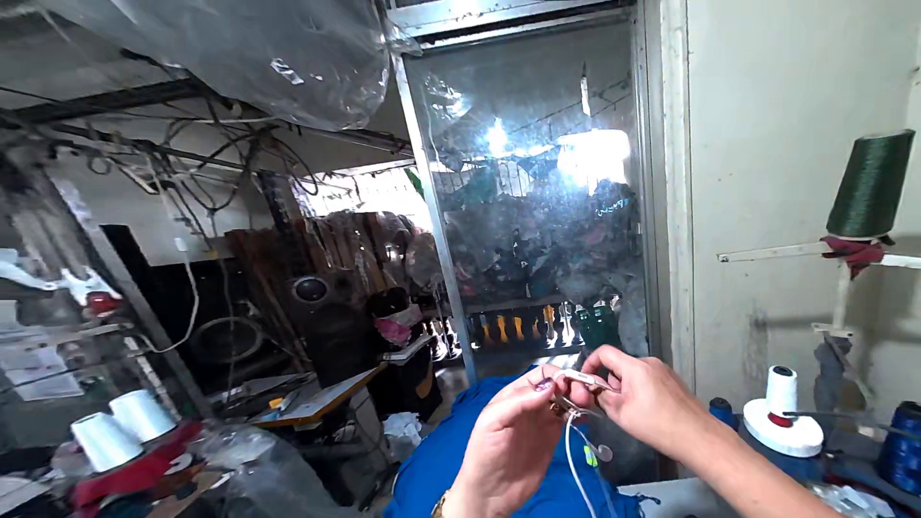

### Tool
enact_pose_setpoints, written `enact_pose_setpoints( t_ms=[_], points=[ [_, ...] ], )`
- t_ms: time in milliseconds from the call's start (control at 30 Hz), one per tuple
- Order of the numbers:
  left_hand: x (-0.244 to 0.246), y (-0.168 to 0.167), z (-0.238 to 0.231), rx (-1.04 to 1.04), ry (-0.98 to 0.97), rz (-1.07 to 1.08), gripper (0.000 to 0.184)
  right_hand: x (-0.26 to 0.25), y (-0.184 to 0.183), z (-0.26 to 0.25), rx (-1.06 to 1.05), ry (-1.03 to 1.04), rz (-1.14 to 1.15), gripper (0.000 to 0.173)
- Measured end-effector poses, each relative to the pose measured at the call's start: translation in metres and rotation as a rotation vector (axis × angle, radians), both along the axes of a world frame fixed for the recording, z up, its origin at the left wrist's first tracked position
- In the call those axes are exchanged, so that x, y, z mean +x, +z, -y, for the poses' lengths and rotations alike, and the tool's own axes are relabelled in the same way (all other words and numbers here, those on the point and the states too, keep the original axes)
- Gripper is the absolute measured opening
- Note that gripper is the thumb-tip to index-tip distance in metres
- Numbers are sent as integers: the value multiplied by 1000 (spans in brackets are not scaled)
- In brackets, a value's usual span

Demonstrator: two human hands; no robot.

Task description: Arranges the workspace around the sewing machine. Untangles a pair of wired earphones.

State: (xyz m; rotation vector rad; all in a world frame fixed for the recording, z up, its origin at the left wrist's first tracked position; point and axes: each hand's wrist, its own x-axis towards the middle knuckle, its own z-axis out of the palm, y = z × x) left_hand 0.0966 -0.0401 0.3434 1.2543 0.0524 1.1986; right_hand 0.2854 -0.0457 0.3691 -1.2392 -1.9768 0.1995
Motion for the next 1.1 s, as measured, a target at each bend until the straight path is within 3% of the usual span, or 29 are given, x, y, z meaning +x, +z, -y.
enact_pose_setpoints(
  t_ms=[67,100,167,267,367,400,467,533,600,667,733,833,900,1000,1100],
  points=[
    [-13,-9,-5,73,-13,-155,13,-2,-5,-6,-281,170,-365,12],
    [-16,-14,-6,88,50,-263,10,-5,-7,-6,-359,257,-584,7],
    [-18,-20,-9,40,226,-353,8,-12,-7,-1,-463,418,-848,13],
    [-25,-19,-14,106,611,-351,6,-15,-9,-2,-587,623,-862,23],
    [-36,-22,-17,560,1209,-793,17,-14,-3,-13,-535,675,-696,27],
    [-35,-22,-17,660,1320,-913,21,-16,-1,-16,-466,716,-657,29],
    [-31,-19,-15,489,1200,-1052,24,-22,2,-22,-367,913,-708,40],
    [-34,-21,-26,259,988,-828,15,-29,9,-26,-373,986,-627,55],
    [-45,-21,-36,296,1112,-685,7,-32,23,-24,-429,785,-411,46],
    [-60,-18,-42,462,1361,-778,10,-33,44,-25,-507,553,-122,33],
    [-61,-12,-40,372,1295,-732,9,-37,65,-26,-567,512,1,28],
    [-43,-7,-26,-87,727,-264,20,-37,75,-34,-498,852,-409,30],
    [-36,-10,-13,-238,503,-70,25,-40,68,-41,-500,1041,-534,43],
    [-36,-16,4,-340,396,222,27,-48,36,-41,-494,863,-587,36],
    [-37,-25,15,-437,473,383,28,-50,-5,-42,-262,551,-644,39]
  ],
)
